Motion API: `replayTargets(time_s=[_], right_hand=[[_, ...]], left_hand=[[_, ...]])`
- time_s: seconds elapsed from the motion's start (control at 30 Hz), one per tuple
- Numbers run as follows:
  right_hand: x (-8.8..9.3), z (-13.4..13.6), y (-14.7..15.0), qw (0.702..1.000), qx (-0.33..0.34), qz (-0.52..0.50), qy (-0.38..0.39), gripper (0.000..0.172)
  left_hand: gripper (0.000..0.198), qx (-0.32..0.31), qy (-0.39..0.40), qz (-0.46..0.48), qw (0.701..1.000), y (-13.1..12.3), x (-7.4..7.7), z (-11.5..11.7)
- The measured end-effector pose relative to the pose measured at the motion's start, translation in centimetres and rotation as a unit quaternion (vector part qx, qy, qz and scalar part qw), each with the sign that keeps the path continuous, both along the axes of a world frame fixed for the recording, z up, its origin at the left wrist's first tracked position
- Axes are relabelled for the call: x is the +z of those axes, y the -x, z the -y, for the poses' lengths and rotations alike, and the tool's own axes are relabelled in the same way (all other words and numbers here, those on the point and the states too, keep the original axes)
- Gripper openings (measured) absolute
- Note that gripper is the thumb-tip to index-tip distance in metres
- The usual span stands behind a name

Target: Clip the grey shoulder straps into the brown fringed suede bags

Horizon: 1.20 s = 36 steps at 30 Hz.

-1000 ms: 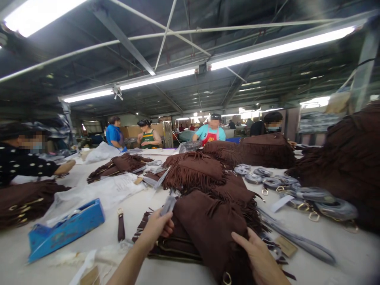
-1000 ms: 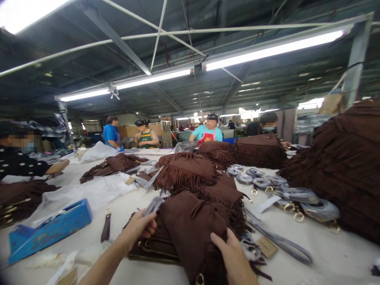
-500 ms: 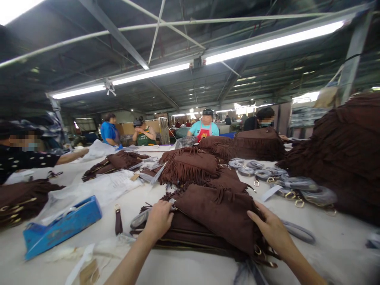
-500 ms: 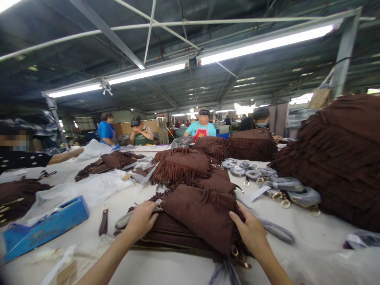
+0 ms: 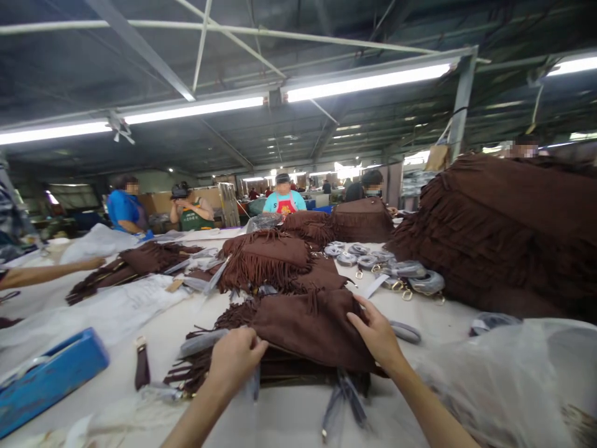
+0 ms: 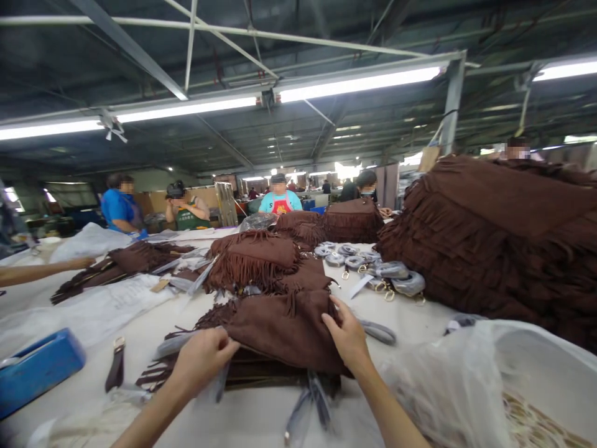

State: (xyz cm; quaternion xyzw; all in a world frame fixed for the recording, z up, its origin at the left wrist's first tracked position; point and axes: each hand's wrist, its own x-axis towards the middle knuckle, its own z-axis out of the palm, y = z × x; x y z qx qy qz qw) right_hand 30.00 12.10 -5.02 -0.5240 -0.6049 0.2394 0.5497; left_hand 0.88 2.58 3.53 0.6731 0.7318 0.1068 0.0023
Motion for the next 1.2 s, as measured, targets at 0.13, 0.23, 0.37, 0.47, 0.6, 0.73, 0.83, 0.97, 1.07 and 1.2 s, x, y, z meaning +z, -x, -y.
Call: replayTargets(time_s=[0.13, 0.23, 0.37, 0.47, 0.6, 0.73, 0.83, 0.97, 1.07, 1.2], right_hand=[[1.7, 1.6, 0.9, 0.982, -0.084, 0.135, -0.102, 0.049], [3.1, 4.4, 2.7, 0.938, -0.097, 0.281, -0.180, 0.046], [3.1, 9.1, 6.7, 0.932, 0.131, 0.337, -0.037, 0.028], [2.3, 11.1, 9.6, 0.935, 0.199, 0.291, 0.041, 0.046], [2.1, 10.6, 11.0, 0.921, 0.217, 0.303, 0.113, 0.055], [2.1, 9.9, 10.3, 0.929, 0.197, 0.303, 0.076, 0.049], [1.4, 10.0, 9.8, 0.924, 0.203, 0.320, 0.044, 0.044], [0.9, 10.1, 9.5, 0.922, 0.219, 0.319, 0.023, 0.034], [1.5, 9.7, 8.7, 0.922, 0.210, 0.324, 0.003, 0.030], [2.3, 7.5, 4.3, 0.933, 0.134, 0.335, 0.007, 0.028]], left_hand=[[0.022, -0.015, -0.009, 0.110, 0.994, -2.8, -2.2, 1.4], [0.019, -0.045, 0.037, 0.343, 0.938, -4.3, -4.6, 1.5], [0.021, -0.062, 0.081, 0.465, 0.879, -5.3, -6.3, 0.8], [0.019, -0.110, 0.068, 0.446, 0.886, -4.5, -7.0, 0.7], [0.020, -0.207, -0.060, 0.195, 0.957, -1.8, -8.7, 0.7], [0.040, -0.235, -0.261, -0.020, 0.936, -0.9, -9.6, 0.9], [0.036, -0.197, -0.282, -0.086, 0.935, -1.9, -8.5, 1.3], [0.013, -0.174, -0.233, -0.121, 0.949, -2.6, -6.5, 0.9], [0.013, -0.189, -0.214, -0.131, 0.949, -2.2, -5.8, 0.7], [0.011, -0.144, -0.204, -0.113, 0.962, -0.6, -5.3, 0.5]])
